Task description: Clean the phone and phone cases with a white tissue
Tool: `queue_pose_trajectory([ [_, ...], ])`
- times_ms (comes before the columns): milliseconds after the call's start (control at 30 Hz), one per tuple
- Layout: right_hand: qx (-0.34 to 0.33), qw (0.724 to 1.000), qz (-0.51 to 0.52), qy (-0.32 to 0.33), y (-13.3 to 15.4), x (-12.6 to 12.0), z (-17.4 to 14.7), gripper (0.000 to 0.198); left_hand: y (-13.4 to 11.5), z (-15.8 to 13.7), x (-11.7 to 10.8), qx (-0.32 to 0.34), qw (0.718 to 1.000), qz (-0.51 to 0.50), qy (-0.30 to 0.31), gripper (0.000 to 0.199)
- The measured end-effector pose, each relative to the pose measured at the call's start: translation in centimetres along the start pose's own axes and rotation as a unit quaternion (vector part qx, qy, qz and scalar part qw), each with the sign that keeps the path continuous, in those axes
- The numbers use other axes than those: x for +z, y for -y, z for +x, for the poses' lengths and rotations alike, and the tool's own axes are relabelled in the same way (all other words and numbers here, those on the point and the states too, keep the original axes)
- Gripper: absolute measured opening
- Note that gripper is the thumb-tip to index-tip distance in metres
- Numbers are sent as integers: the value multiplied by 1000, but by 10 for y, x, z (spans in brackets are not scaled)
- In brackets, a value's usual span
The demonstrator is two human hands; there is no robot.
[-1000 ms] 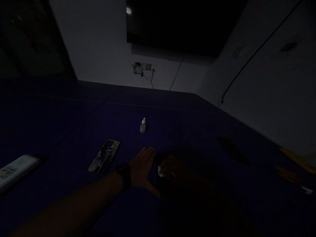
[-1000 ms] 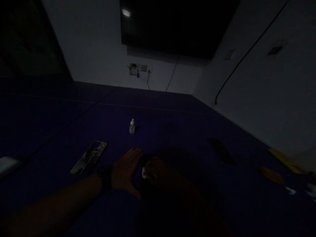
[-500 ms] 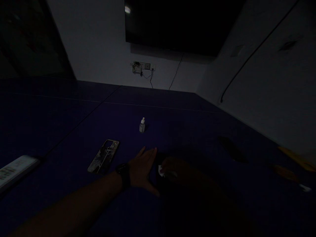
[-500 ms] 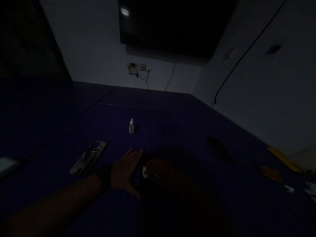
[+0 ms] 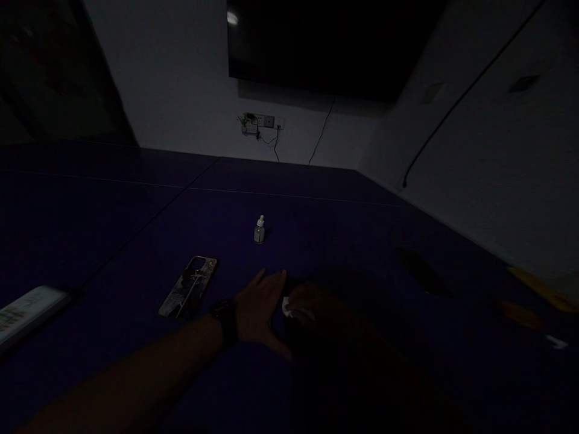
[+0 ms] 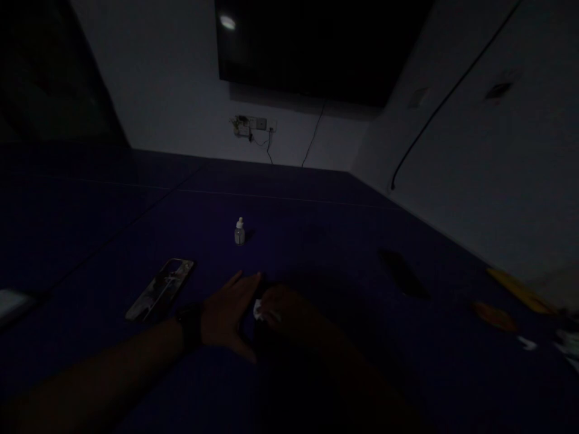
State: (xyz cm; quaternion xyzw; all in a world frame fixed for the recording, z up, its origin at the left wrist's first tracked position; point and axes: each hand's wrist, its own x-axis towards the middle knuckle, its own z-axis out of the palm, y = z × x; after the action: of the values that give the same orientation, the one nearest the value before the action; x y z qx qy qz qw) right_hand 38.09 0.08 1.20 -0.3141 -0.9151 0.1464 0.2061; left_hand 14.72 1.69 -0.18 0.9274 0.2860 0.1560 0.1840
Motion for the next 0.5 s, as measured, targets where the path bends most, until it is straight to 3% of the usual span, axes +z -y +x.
queue_pose_trajectory([
  [100, 17, 999, -31, -29, -5, 1, 3, 19, 0, 0, 0, -6, 1000, 0, 2, 150],
  [300, -22, 999, -3, 39, 1, -12, -4, 13, -1, 0, 0, -7, 1000, 3, 10, 150],
  [400, -30, 999, -13, 4, 1, 1, 1, 15, 0, 0, 0, -3, 1000, 7, 7, 150],
  [500, 11, 998, -54, -31, -5, 3, 3, 15, 0, 0, -1, -4, 1000, 9, 6, 148],
])
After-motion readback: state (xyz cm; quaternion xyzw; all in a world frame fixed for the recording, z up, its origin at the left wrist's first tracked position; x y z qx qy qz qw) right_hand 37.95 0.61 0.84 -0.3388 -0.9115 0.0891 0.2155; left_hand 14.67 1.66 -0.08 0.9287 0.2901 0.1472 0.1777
